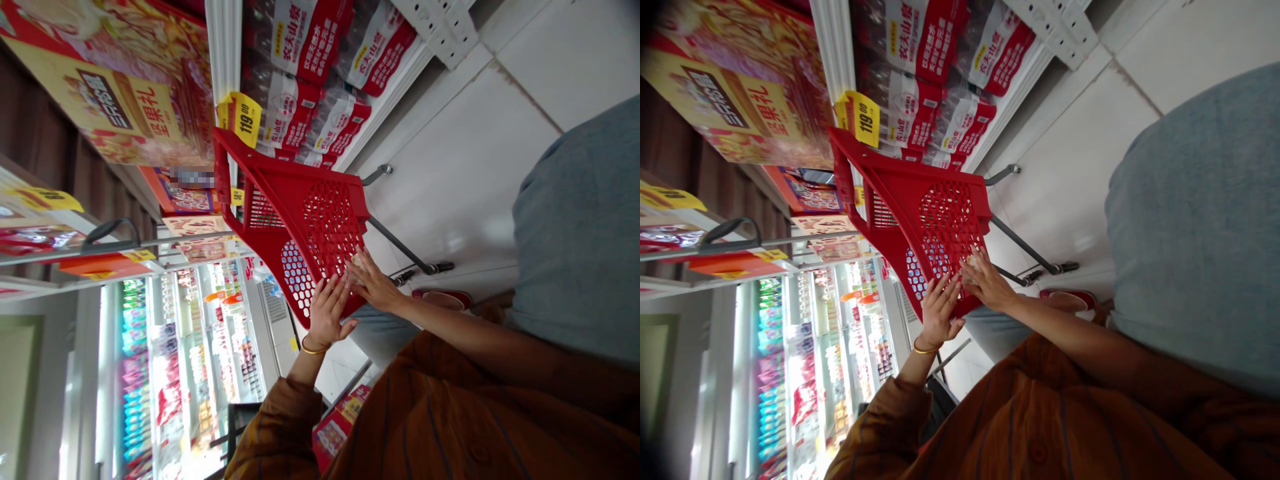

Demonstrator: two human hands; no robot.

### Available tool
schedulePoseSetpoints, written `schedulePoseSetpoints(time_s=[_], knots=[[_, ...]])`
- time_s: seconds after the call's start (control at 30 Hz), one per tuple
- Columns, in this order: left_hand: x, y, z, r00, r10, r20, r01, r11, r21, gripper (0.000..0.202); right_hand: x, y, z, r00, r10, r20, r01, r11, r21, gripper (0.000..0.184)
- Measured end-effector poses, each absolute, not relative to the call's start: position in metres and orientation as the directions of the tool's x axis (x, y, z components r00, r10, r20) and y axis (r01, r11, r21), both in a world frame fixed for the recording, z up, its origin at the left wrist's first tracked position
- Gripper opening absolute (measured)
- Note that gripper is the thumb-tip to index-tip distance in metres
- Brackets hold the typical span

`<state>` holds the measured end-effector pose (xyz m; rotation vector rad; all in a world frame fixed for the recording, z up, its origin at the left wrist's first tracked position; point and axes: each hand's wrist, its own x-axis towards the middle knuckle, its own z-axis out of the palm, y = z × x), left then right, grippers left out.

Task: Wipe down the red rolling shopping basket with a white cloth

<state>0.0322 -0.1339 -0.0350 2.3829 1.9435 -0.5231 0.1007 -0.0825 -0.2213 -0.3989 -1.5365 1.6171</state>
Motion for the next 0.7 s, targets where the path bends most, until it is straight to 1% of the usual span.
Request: schedulePoseSetpoints(time_s=[0.07,0.2,0.3,0.4,0.47,0.57,0.7], knots=[[0.034,-0.132,-0.036,0.166,0.952,-0.258,0.960,-0.216,-0.179,0.072,0.099,-0.083,-0.220,-0.585,0.754,0.300,-0.379,0.073,-0.923,0.064],[0.039,-0.128,-0.037,0.158,0.956,-0.245,0.966,-0.202,-0.163,0.070,0.098,-0.079,-0.219,-0.578,0.772,0.266,-0.415,0.002,-0.910,0.052],[0.043,-0.126,-0.037,0.137,0.957,-0.255,0.965,-0.187,-0.184,0.069,0.096,-0.073,-0.224,-0.562,0.798,0.216,-0.396,-0.031,-0.918,0.050],[0.046,-0.125,-0.035,0.128,0.955,-0.269,0.961,-0.186,-0.206,0.068,0.089,-0.065,-0.230,-0.519,0.844,0.131,-0.350,-0.070,-0.934,0.049],[0.049,-0.124,-0.034,0.133,0.952,-0.276,0.960,-0.193,-0.205,0.067,0.084,-0.061,-0.233,-0.518,0.850,0.099,-0.340,-0.098,-0.935,0.048],[0.052,-0.122,-0.033,0.144,0.947,-0.289,0.956,-0.209,-0.208,0.067,0.079,-0.064,-0.234,-0.544,0.833,0.099,-0.343,-0.113,-0.932,0.047],[0.053,-0.119,-0.032,0.152,0.940,-0.306,0.949,-0.225,-0.220,0.066,0.082,-0.076,-0.231,-0.549,0.826,0.126,-0.328,-0.074,-0.942,0.048]])
